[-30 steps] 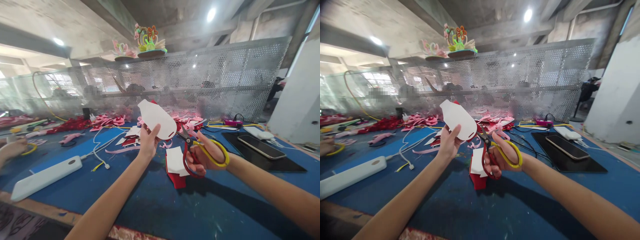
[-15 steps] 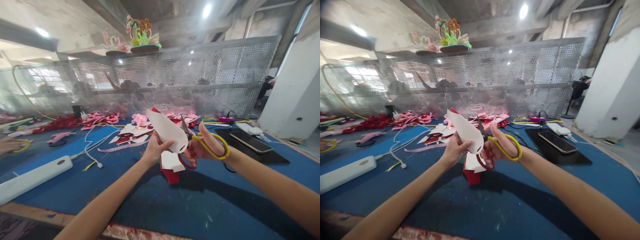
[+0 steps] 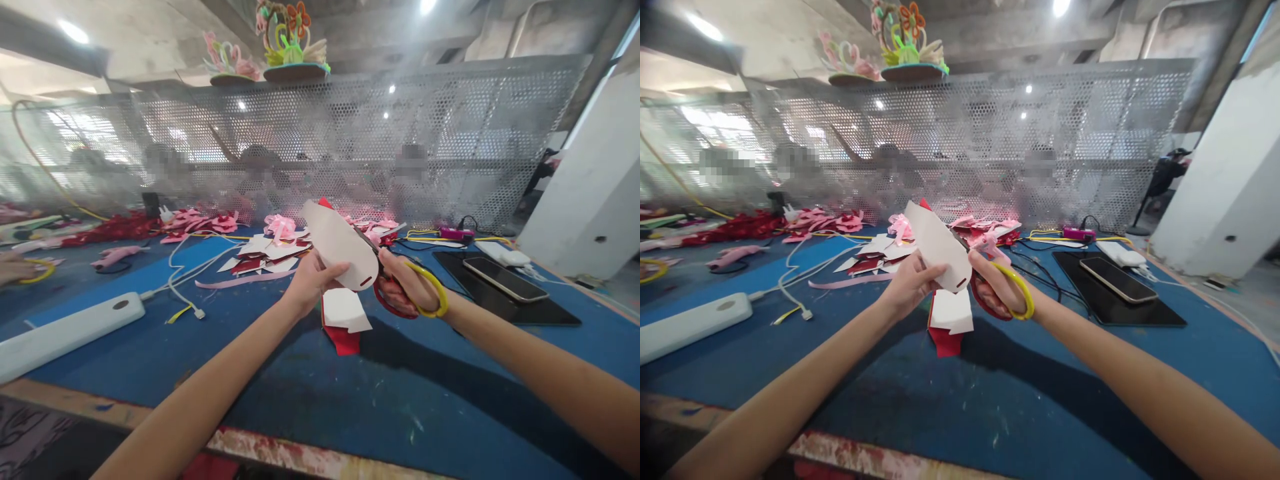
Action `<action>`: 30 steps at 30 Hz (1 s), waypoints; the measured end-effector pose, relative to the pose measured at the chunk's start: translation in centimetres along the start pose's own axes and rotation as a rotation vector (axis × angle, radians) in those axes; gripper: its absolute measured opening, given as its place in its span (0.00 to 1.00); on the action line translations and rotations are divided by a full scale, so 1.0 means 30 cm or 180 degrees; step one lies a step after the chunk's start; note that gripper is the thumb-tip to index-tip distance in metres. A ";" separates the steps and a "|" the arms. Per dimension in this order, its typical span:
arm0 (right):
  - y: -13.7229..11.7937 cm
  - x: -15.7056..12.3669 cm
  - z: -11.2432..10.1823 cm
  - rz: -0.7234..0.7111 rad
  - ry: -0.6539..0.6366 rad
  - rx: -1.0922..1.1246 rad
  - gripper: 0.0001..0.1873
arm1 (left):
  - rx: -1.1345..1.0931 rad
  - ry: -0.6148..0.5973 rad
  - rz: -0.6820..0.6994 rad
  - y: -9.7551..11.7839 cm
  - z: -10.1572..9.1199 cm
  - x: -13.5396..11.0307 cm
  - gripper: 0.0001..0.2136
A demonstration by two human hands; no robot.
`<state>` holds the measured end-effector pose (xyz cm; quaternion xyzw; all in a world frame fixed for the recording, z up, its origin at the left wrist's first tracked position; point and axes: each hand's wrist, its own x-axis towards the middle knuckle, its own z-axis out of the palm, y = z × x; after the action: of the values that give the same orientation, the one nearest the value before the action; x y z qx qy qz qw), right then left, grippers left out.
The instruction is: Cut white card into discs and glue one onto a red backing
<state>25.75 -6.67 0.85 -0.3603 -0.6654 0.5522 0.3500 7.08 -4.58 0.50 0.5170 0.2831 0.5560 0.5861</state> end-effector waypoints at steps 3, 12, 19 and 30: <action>0.005 0.010 0.010 0.0111 -0.0166 0.0155 0.33 | -0.0530 0.0251 -0.0019 -0.001 0.001 0.005 0.14; -0.025 -0.004 -0.017 0.0220 -0.1338 0.1191 0.45 | 0.0303 0.0258 0.0179 -0.049 -0.005 -0.002 0.17; -0.013 -0.015 -0.012 0.0047 -0.1000 0.0748 0.45 | 0.0363 0.0012 0.0043 -0.060 0.017 -0.029 0.16; 0.019 -0.027 0.041 0.0096 0.0240 -0.0001 0.39 | 0.0081 -0.0052 -0.0031 -0.071 0.033 -0.035 0.18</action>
<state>25.14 -7.91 0.07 -0.3909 -0.6463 0.5433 0.3665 8.51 -5.54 -1.40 0.5275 0.2878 0.5452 0.5845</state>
